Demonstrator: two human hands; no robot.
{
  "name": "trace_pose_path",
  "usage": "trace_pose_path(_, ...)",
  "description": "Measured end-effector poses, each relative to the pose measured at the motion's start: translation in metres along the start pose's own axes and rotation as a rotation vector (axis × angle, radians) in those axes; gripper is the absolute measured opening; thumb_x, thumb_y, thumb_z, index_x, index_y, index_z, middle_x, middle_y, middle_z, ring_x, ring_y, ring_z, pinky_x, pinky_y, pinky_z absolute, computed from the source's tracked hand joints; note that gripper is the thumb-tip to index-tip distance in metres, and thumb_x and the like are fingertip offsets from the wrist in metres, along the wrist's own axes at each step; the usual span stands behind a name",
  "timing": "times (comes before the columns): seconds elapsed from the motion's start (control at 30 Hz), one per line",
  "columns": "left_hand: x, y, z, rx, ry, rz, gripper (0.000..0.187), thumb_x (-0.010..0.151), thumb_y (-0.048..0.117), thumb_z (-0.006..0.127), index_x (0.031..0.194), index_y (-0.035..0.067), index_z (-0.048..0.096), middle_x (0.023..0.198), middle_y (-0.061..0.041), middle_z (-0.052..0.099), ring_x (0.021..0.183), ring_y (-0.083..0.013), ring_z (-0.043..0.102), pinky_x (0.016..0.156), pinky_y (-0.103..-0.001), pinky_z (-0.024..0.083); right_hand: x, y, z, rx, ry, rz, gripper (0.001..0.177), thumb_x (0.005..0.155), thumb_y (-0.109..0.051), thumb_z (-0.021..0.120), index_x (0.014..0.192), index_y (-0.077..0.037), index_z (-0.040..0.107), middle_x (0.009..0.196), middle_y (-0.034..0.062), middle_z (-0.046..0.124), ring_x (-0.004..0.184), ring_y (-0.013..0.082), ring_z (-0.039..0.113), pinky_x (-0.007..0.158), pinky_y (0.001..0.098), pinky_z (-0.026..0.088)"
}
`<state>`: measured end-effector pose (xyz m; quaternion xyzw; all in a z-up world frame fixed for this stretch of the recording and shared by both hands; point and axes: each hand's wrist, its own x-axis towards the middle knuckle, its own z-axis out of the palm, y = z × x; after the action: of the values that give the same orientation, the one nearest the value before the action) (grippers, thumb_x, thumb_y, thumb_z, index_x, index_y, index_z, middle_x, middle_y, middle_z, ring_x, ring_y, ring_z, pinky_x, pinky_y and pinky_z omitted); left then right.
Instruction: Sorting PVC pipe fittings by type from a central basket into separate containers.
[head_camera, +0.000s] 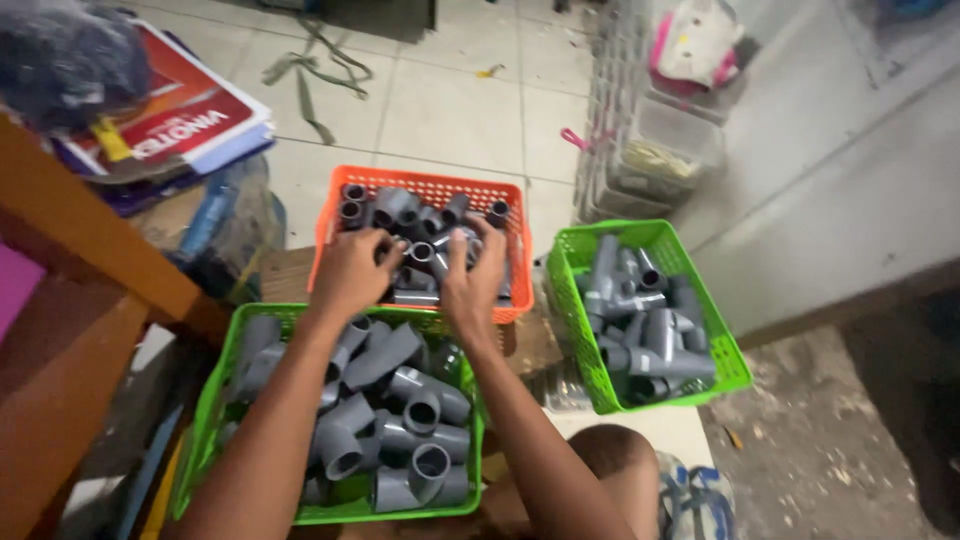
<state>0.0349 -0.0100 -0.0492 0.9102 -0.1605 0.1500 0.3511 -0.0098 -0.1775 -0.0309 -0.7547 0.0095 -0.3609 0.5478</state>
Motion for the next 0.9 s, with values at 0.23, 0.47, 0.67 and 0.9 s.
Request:
trace_pose_path(0.23,0.0,-0.007,0.003,-0.034,-0.009,-0.204,0.026,0.095,0.044,0.066,0.087,0.021,0.075,0.076,-0.003,0.073,0.086,-0.0296,0.073,0.076,-0.044,0.057,0.012,0.01,-0.02,0.01,-0.021,-0.064,0.025,0.101,-0.02,0.062,0.124,-0.01,0.065,0.118,0.0117,0.06,0.117,0.0332,0.062,0.095,0.0474,0.055)
trace_pose_path(0.47,-0.007,0.014,-0.017,-0.076,0.015,-0.265,0.027,0.094,0.04,0.063,0.091,0.017,0.077,0.075,-0.007,0.075,0.086,-0.0353,0.073,0.077,-0.048,0.057,0.095,0.055,-0.126,-0.37,0.034,-0.203,0.046,0.093,-0.008,0.074,0.135,-0.007,0.057,0.122,0.016,0.059,0.111,0.0329,0.063,0.085,0.0404,0.057)
trace_pose_path(0.67,-0.007,0.012,-0.019,-0.099,0.033,-0.259,0.03,0.094,0.039,0.062,0.094,0.014,0.077,0.077,-0.015,0.074,0.088,-0.0415,0.072,0.078,-0.053,0.057,0.129,0.158,-0.2,-0.979,-0.431,0.295,0.083,0.083,-0.044,0.079,0.147,-0.01,0.038,0.126,0.0277,0.064,0.118,0.0457,0.064,0.105,0.0554,0.049)
trace_pose_path(0.9,-0.007,0.012,-0.018,-0.111,0.03,-0.276,0.031,0.094,0.041,0.06,0.094,0.015,0.077,0.078,-0.013,0.075,0.089,-0.0401,0.073,0.08,-0.051,0.058,0.12,0.135,-0.19,-1.057,-0.639,0.402,0.098,0.078,-0.061,0.074,0.15,-0.008,0.032,0.129,0.0325,0.064,0.122,0.0476,0.063,0.107,0.0563,0.047)
